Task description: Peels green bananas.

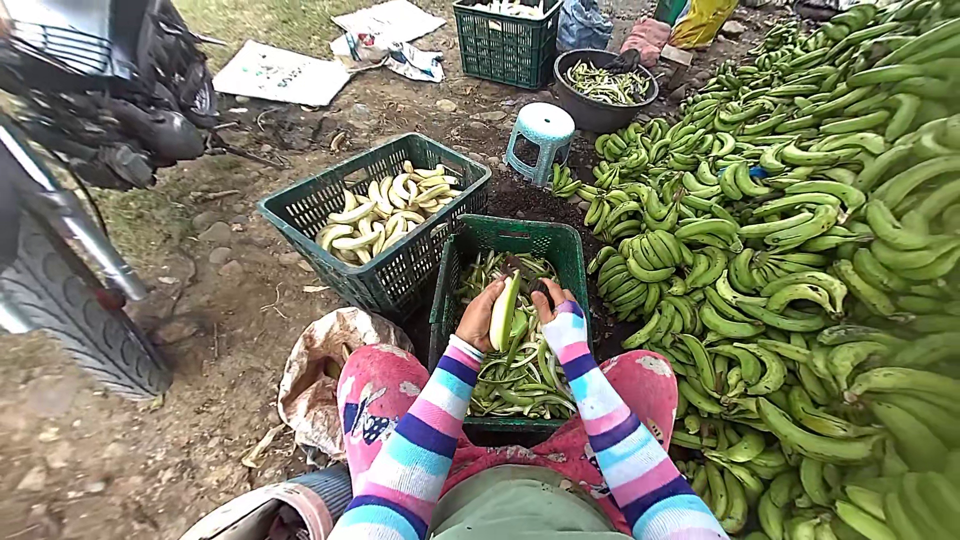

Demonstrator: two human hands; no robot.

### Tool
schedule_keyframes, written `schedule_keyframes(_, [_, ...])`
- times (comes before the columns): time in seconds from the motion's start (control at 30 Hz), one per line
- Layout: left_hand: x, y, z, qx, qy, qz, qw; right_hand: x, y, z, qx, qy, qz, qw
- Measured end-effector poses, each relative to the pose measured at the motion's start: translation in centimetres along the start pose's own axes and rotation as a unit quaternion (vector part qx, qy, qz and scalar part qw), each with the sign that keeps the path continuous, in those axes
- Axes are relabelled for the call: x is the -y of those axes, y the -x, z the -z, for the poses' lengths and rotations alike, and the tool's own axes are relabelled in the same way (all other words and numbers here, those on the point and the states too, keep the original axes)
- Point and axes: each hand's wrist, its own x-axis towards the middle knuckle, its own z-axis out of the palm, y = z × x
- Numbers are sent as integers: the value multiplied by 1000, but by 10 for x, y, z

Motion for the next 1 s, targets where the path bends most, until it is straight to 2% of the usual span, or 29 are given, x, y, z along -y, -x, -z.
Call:
schedule_keyframes(0.07, [1, 3, 8, 53, 34, 7, 998, -1, -12, 0, -7, -61, -37, 997])
schedule_keyframes(0.13, [-2, 1, 10, 23, 74, 41, 996, 1, -7, 5, 24, -88, -14, 996])
schedule_keyframes(0.17, [-5, -1, 12, -3, 82, 69, 994, 0, 1, 6, 51, -81, 25, 995])
schedule_keyframes(0.23, [-8, -6, 20, -44, 86, 112, 989, -11, 20, 2, 79, -6, 157, 984])
schedule_keyframes(0.3, [-10, -16, 25, -63, 71, 150, 984, -24, 31, -6, 30, 67, 284, 956])
schedule_keyframes(0.33, [-11, -17, 22, -67, 62, 156, 984, -25, 35, -5, 21, 87, 298, 951])
schedule_keyframes(0.4, [-5, -14, 15, -45, 46, 112, 992, -18, 35, 0, 29, 102, 241, 965])
schedule_keyframes(0.47, [4, -10, 7, -1, 42, 49, 998, -9, 24, 6, 27, 91, 147, 985])
schedule_keyframes(0.53, [9, -6, 0, 13, 52, 14, 998, -2, 7, 13, 7, 30, 64, 997])
schedule_keyframes(0.6, [9, -1, 1, 34, 77, 20, 996, -1, -8, 18, -26, -71, -1, 997])
schedule_keyframes(0.67, [7, -3, 7, 18, 95, 46, 994, -9, -18, 17, -49, -135, -16, 989])
schedule_keyframes(0.73, [8, -7, 16, -23, 76, 62, 995, -16, -19, 20, -32, -130, -9, 991])
schedule_keyframes(0.8, [12, -10, 24, -30, -65, 52, 996, -22, -22, 27, 3, -87, -27, 996])
schedule_keyframes(0.87, [15, -10, 30, 29, -290, 34, 956, -15, -25, 44, 38, -50, -64, 996])
schedule_keyframes(0.93, [11, -11, 33, 120, -490, 23, 863, 10, -24, 74, 88, -33, -131, 987])
schedule_keyframes(0.97, [3, -12, 33, 150, -573, 11, 806, 1, -26, 79, 69, -32, -124, 989])
schedule_keyframes(1.0, [-5, -15, 35, 161, -641, -10, 751, -27, -31, 74, 14, -36, -81, 996])
